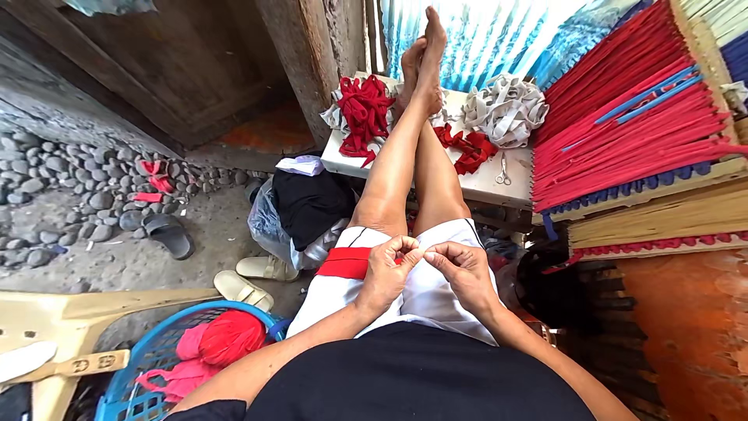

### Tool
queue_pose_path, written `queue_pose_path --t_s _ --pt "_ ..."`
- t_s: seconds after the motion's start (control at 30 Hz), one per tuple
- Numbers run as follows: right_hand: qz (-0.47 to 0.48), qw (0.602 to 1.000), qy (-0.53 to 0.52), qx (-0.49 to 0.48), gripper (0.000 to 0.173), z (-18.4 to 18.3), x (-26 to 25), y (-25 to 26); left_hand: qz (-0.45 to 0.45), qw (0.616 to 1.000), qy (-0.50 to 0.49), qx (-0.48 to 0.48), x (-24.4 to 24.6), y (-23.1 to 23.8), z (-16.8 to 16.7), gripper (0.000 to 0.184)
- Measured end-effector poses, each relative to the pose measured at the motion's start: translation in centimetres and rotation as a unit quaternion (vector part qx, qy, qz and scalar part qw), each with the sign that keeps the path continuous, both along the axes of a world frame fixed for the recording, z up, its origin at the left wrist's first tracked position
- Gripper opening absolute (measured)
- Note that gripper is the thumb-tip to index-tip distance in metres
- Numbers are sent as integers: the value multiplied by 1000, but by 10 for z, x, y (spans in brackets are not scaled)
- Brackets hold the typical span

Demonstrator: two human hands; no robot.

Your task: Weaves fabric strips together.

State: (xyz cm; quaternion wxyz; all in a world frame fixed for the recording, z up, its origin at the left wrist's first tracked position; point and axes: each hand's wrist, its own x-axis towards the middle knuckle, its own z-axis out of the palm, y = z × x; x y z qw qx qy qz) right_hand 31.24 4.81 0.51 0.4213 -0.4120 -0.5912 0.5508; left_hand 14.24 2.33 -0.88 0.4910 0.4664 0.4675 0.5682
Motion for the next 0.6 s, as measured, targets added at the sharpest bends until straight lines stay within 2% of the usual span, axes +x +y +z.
queue_pose_path --t_s 0.13,0.3,0.47,0.53,0.6 --pt "-18 998 -28 58 8 3 4 3 16 998 -61 -30 2 3 2 5" --pt "-31 985 -71 153 9 14 8 6 -11 987 -144 -67 5 5 8 15" --pt "-46 956 -112 267 12 20 12 9 -33 982 -170 -82 11 12 19 13" --pt "-61 944 -118 301 12 21 13 11 -36 982 -163 -93 14 14 31 13" --pt "-89 928 -129 338 11 20 12 11 -26 978 -147 -145 20 14 62 13"
